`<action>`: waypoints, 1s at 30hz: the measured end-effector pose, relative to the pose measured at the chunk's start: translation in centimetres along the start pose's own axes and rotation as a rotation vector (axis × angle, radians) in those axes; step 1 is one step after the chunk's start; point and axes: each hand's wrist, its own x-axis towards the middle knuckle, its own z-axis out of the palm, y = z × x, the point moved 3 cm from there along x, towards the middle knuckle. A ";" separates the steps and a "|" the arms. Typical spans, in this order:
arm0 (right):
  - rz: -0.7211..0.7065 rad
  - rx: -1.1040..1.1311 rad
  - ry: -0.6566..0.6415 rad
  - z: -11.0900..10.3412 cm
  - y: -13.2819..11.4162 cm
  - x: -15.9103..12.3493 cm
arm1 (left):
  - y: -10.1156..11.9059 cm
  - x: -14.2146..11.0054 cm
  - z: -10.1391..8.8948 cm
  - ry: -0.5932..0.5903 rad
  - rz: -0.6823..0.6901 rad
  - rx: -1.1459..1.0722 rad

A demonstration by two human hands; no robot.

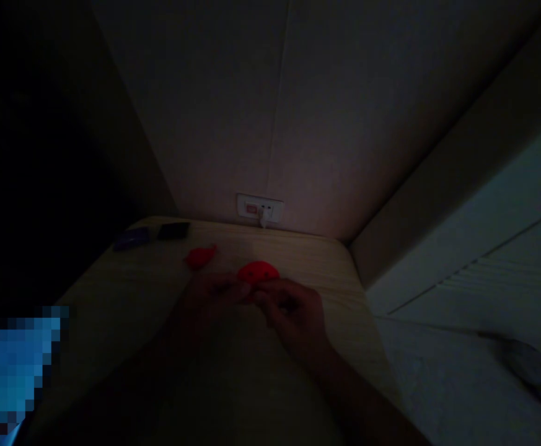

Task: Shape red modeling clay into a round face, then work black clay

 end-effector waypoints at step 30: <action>0.092 0.064 0.035 -0.1 0.6 0.1 | 0.1 -0.1 0.1 -0.056 0.041 0.005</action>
